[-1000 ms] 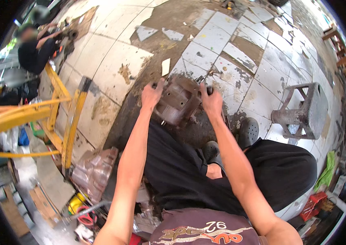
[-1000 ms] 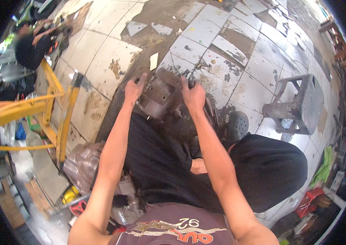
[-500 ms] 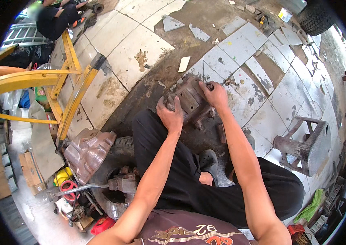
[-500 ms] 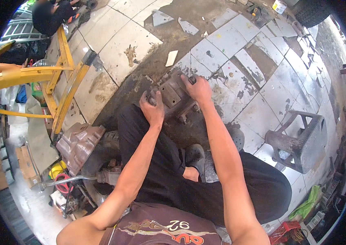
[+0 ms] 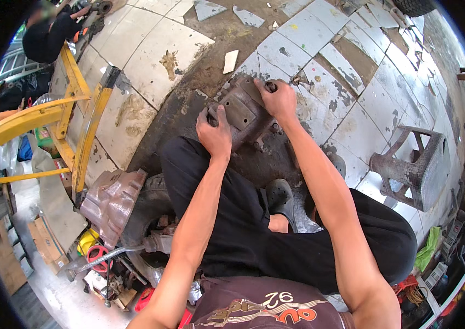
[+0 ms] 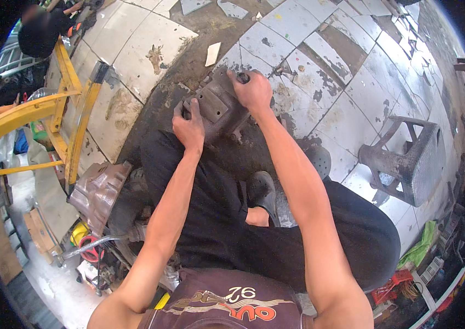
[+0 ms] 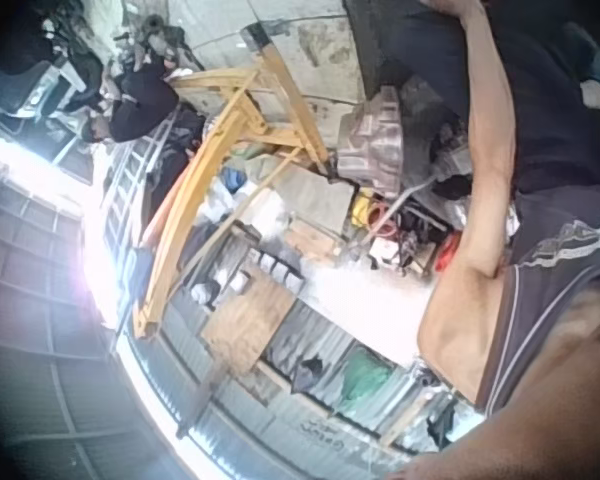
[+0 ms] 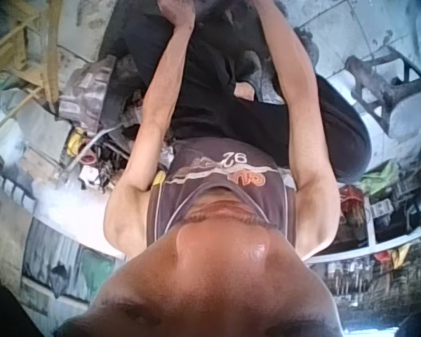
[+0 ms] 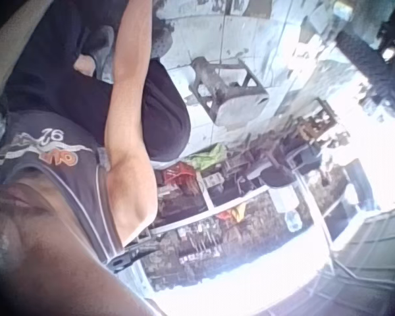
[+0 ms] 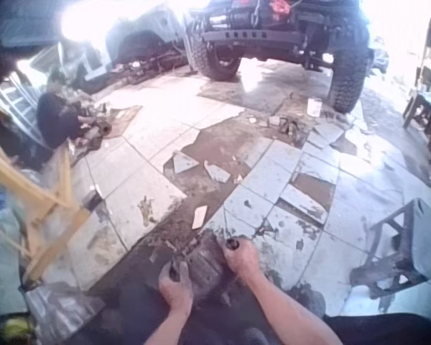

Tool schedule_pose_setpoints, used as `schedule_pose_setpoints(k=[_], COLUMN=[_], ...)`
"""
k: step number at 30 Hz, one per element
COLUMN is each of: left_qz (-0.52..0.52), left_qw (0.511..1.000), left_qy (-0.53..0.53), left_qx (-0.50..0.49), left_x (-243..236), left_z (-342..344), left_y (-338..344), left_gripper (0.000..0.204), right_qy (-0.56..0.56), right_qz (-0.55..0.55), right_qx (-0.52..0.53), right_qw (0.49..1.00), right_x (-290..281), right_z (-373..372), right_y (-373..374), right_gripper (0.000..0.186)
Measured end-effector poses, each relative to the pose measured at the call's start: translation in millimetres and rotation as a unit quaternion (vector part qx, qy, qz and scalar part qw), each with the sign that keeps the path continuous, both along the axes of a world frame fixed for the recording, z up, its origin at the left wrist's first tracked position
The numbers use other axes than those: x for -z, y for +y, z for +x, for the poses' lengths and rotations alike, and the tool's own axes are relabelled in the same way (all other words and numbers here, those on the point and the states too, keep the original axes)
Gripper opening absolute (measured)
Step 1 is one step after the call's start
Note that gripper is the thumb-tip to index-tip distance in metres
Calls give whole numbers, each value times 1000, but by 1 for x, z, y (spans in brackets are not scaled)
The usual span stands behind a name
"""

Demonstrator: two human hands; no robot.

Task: The person sits on the floor and uses a metal file to scrape and smooth the surface of a dark, rectangular mechanical component. They hold the part steady with one hand while filing with the other, occasionally adjusting their grip to access different areas of the object.

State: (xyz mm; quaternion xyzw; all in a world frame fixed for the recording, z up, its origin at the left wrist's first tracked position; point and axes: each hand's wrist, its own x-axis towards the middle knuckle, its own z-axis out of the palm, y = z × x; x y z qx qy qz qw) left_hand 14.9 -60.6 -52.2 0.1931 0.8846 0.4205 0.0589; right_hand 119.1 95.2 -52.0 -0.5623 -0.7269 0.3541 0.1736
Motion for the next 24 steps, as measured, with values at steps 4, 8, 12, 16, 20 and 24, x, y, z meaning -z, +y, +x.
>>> schedule_pose_setpoints(k=[4,8,12,16,20,24], left_qz=[-5,5,24,18,-17,-27], left_qw=[1000,1000,998,994,982,972], left_qy=[20,25,32,-9,-36,-67], left_qx=[-2,10,42,108,184,224], left_x=[4,4,14,1,-15,-20], left_z=[-4,-9,-29,-59,-75,-77], left_y=[3,2,2,18,24,26], left_gripper=[60,66,62,55,57,61], right_qy=[27,51,112,138,172,144], right_qz=[47,98,112,65,27,55], right_qx=[40,69,125,189,251,252], right_qw=[998,991,980,970,952,955], right_x=[6,11,16,22,16,20], right_z=[-4,-8,-13,-14,-22,-19], right_y=[-3,-10,-22,-30,-32,-26], right_gripper=[51,46,44,45,50,46])
